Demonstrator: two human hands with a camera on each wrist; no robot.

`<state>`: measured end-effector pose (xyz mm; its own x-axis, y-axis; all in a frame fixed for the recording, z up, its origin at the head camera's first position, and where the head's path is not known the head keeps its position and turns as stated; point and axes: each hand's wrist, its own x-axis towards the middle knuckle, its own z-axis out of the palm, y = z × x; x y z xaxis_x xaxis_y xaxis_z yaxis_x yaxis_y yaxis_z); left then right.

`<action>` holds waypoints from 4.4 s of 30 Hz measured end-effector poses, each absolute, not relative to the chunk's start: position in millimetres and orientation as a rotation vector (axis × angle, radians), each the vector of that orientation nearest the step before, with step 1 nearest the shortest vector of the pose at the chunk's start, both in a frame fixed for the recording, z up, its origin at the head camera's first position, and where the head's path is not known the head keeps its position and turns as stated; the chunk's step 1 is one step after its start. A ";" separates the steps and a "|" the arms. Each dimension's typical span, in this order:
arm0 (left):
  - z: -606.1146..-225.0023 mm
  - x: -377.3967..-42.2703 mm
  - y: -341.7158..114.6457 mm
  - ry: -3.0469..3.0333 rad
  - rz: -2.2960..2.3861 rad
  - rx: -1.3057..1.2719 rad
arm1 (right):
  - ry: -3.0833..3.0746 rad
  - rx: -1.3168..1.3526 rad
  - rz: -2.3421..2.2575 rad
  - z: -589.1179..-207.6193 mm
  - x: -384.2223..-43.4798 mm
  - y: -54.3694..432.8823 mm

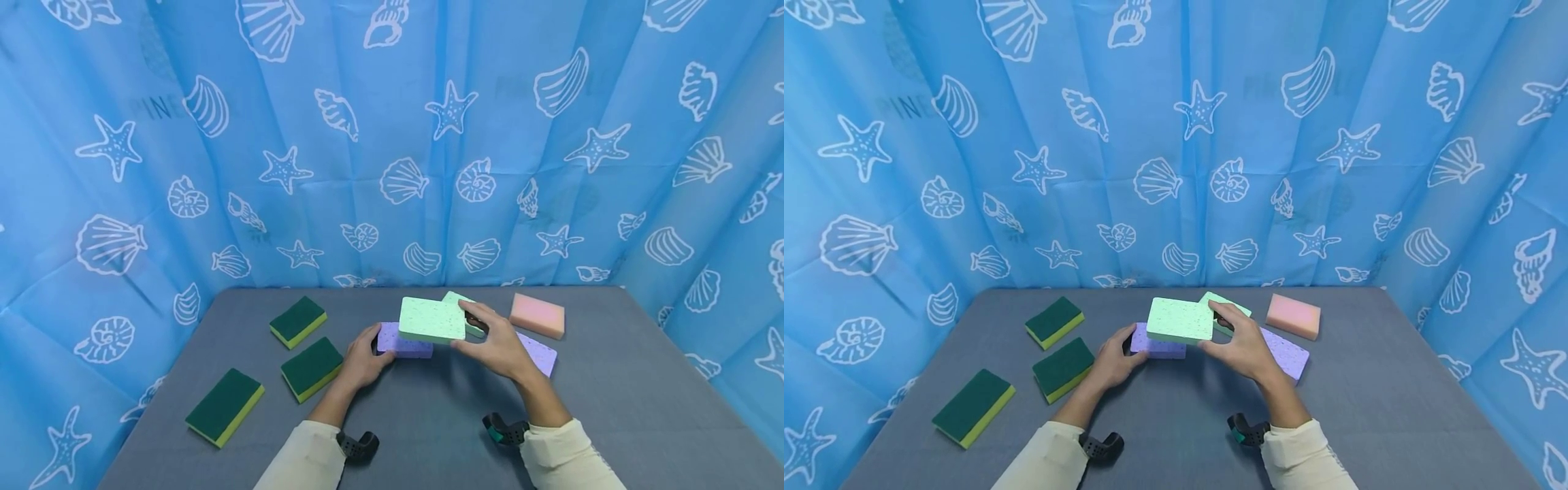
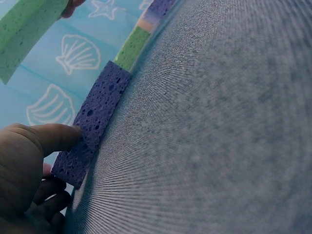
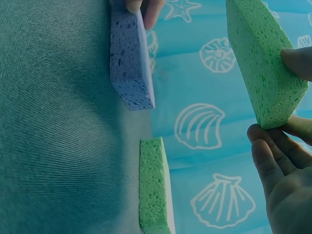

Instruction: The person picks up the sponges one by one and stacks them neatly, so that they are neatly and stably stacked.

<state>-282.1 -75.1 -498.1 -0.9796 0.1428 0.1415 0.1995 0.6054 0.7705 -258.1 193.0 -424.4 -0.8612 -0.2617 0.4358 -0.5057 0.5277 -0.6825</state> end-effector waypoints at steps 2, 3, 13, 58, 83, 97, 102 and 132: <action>-497.7 -282.4 -75.4 -2.755 -1.335 -0.287 | -2.480 0.648 1.263 -426.1 -260.4 191.7; -497.7 -282.2 -75.6 -2.754 -1.335 -0.284 | -2.477 0.655 1.274 -427.2 -261.6 191.2; -501.0 -280.0 -76.8 -2.734 -1.358 -0.288 | -2.445 0.710 1.380 -437.1 -269.9 182.5; -500.1 -281.5 -75.3 -2.678 -1.315 -0.299 | -2.531 0.747 1.507 -480.4 -292.9 155.9; -501.2 -279.9 -76.2 -2.653 -1.306 -0.319 | -2.637 0.617 1.481 -482.1 -288.0 152.7; -502.4 -279.5 -78.4 -2.649 -1.298 -0.302 | -2.661 0.676 1.421 -483.9 -287.6 153.0; -500.9 -278.8 -77.7 -2.669 -1.313 -0.299 | -2.662 0.692 1.383 -485.5 -287.6 154.8; -484.4 -282.5 -85.5 -2.449 -1.913 -0.444 | -2.654 0.719 1.411 -490.0 -285.5 154.7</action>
<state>-282.5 -85.5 -484.4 -0.9600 0.2194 0.1739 0.2218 0.2172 0.9506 -285.5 154.7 -490.0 -0.8905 -0.3761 0.2559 -0.4225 0.4754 -0.7716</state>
